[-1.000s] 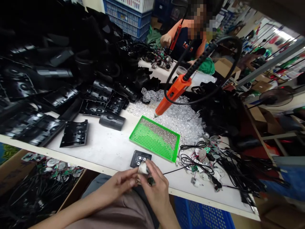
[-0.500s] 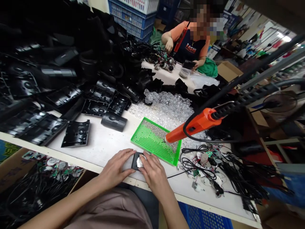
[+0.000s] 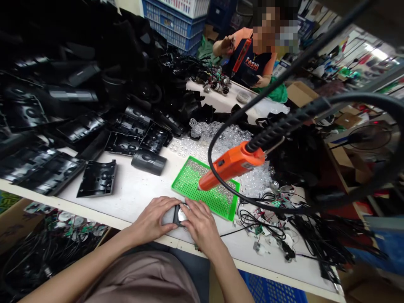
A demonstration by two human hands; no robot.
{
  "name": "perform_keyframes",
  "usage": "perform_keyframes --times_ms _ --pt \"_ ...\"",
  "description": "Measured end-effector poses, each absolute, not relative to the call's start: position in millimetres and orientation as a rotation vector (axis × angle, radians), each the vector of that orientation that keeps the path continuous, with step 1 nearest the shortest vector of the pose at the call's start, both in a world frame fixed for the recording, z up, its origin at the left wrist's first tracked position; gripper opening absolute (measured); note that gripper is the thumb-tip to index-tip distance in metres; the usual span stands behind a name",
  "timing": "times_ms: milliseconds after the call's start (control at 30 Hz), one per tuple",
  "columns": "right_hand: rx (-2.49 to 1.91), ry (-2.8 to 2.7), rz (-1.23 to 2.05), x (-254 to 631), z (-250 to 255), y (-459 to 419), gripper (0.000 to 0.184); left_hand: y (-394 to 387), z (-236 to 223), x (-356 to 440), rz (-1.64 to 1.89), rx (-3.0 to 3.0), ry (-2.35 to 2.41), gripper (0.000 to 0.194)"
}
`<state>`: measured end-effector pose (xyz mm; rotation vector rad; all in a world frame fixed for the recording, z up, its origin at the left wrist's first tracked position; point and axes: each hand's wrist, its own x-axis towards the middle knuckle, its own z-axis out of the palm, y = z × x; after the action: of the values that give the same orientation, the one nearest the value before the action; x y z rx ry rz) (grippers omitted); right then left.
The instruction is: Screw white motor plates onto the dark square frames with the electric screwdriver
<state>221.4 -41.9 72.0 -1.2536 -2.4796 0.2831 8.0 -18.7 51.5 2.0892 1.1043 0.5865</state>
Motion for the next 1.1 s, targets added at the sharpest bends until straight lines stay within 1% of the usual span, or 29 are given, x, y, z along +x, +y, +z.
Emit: perform_keyframes --times_ms 133,233,367,500,633,767,900,933,1000,1033,1100 --pt "-1.244 -2.416 0.177 221.2 63.4 -49.8 0.046 -18.8 52.6 8.6 0.595 2.086 1.096 0.059" --pt "-1.313 -2.372 0.195 216.7 65.2 -56.1 0.045 -21.8 54.0 12.6 0.64 2.07 1.119 0.058" --pt "-1.387 -2.203 0.267 211.0 67.7 -60.0 0.044 -25.2 56.6 19.4 0.652 2.035 1.171 0.045" --pt "-1.461 -2.097 0.305 206.8 66.6 -61.7 0.035 -27.8 54.6 23.2 0.644 2.064 1.18 0.042" --pt "-1.496 -2.079 0.18 200.3 66.0 -63.5 0.028 -30.0 50.3 24.1 0.654 2.092 1.201 0.042" --pt "-1.548 -2.089 0.19 200.5 67.6 -62.6 0.03 -29.9 48.0 24.9 0.657 2.094 1.23 0.042" --pt "-1.492 -2.042 0.27 225.1 78.9 -61.4 0.043 -28.7 49.5 22.6 0.622 2.104 1.22 0.045" --pt "-1.504 -1.977 0.25 233.9 83.4 -62.8 0.041 -28.3 50.9 21.6 0.625 2.115 1.212 0.047" --pt "-1.558 -1.855 0.19 249.7 92.6 -68.7 0.028 -26.8 55.6 20.0 0.645 2.149 1.185 0.052" --pt "-1.579 -1.839 0.175 254.9 96.4 -73.2 0.022 -25.5 58.7 19.7 0.654 2.168 1.163 0.054" --pt "-1.599 -1.925 0.2 257.1 100.9 -84.0 0.016 -21.7 65.8 21.0 0.638 2.207 1.09 0.055"
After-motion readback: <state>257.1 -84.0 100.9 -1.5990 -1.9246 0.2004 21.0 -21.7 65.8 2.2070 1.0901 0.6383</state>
